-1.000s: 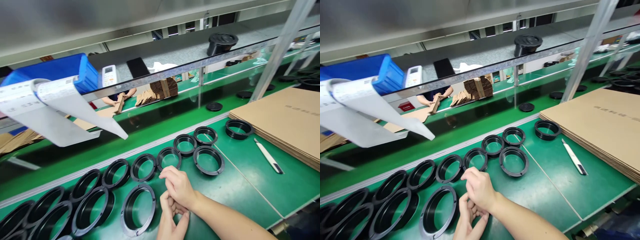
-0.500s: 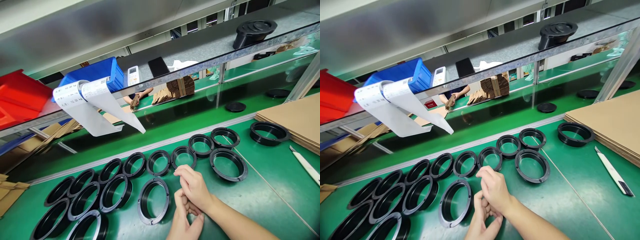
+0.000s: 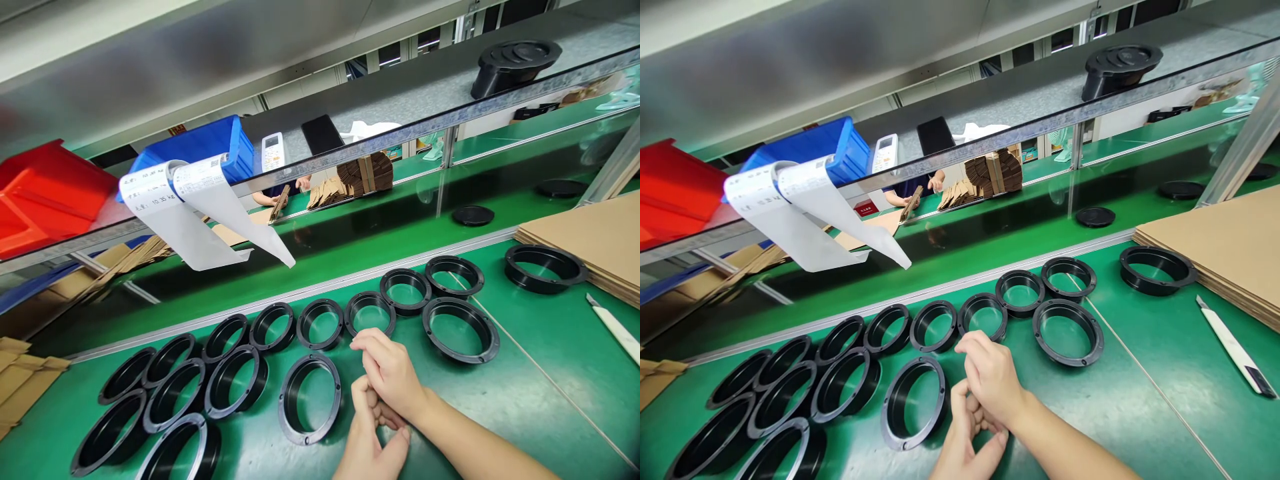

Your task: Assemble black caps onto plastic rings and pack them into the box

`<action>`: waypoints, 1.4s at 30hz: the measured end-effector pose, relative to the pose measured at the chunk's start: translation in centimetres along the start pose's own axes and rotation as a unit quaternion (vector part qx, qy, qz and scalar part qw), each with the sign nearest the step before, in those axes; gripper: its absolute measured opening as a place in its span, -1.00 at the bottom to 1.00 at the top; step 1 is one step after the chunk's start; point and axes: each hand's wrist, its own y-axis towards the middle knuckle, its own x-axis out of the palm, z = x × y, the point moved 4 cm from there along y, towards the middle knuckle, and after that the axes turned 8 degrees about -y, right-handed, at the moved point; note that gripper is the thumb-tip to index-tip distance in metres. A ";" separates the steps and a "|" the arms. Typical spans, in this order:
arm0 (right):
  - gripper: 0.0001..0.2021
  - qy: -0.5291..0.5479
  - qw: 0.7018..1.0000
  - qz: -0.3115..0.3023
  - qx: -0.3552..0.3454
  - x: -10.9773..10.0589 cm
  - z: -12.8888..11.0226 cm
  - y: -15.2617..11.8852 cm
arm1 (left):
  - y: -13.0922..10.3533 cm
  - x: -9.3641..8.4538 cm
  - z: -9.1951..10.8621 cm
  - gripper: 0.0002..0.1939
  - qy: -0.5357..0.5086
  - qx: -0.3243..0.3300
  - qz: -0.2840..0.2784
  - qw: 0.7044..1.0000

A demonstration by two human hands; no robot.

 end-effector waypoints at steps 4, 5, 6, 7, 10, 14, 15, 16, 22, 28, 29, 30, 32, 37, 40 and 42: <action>-0.67 0.000 1.000 0.000 0.000 0.0 0.0 0.0 | 0.0 0.0 0.1 -0.36 0.009 0.003 -0.002 1.000; -0.67 -0.002 1.000 0.001 -0.001 0.0 0.0 0.0 | 0.0 0.0 0.2 -0.36 0.011 0.004 -0.002 1.000; -0.67 -0.004 1.000 0.002 -0.002 0.0 -0.1 0.1 | 0.0 0.0 0.2 -0.37 0.011 0.004 -0.002 1.000; -0.67 -0.005 1.000 0.003 -0.004 -0.1 -0.1 0.1 | 0.0 0.1 0.2 -0.37 0.011 0.003 -0.002 1.000; -0.66 -0.009 1.000 0.003 -0.009 -0.2 -0.2 0.2 | 0.1 0.1 0.2 -0.35 0.005 0.002 -0.002 1.000; -0.66 -0.014 1.000 0.000 -0.011 -0.3 -0.2 0.3 | 0.0 0.1 0.1 -0.37 0.010 0.004 0.009 1.000; -0.66 -0.015 1.000 0.001 -0.012 -0.3 -0.2 0.3 | 0.0 0.1 0.1 -0.37 0.013 0.004 0.012 1.000; -0.67 -0.016 1.000 0.002 -0.012 -0.3 -0.2 0.3 | 0.0 0.1 0.1 -0.37 0.015 0.003 0.014 1.000; -0.68 -0.015 1.000 0.005 -0.011 -0.2 -0.2 0.3 | 0.0 0.1 0.1 -0.36 0.017 0.002 0.017 1.000; -0.67 -0.010 1.000 0.005 -0.013 -0.2 -0.2 0.2 | 0.1 0.1 0.0 -0.37 0.015 0.000 0.008 1.000; -0.67 -0.008 1.000 0.005 -0.012 -0.2 -0.2 0.2 | 0.1 0.0 0.0 -0.37 0.015 0.000 0.008 1.000; -0.67 -0.007 1.000 0.006 -0.011 -0.2 -0.1 0.2 | 0.1 0.0 -0.1 -0.36 0.014 0.000 0.009 1.000; -0.67 -0.006 1.000 0.006 -0.010 -0.2 -0.1 0.2 | 0.1 0.0 -0.3 -0.35 0.012 -0.001 0.010 1.000; -0.67 -0.008 1.000 0.005 -0.011 -0.2 -0.1 0.1 | 0.0 -0.1 -0.5 -0.33 0.007 0.000 0.007 1.000; -0.66 -0.009 1.000 0.003 -0.014 -0.1 0.0 0.1 | 0.0 0.0 -0.5 -0.32 0.007 -0.003 0.010 1.000; -0.66 -0.009 1.000 0.001 -0.016 -0.1 0.0 0.1 | 0.1 0.0 -0.4 -0.33 0.010 -0.004 0.018 1.000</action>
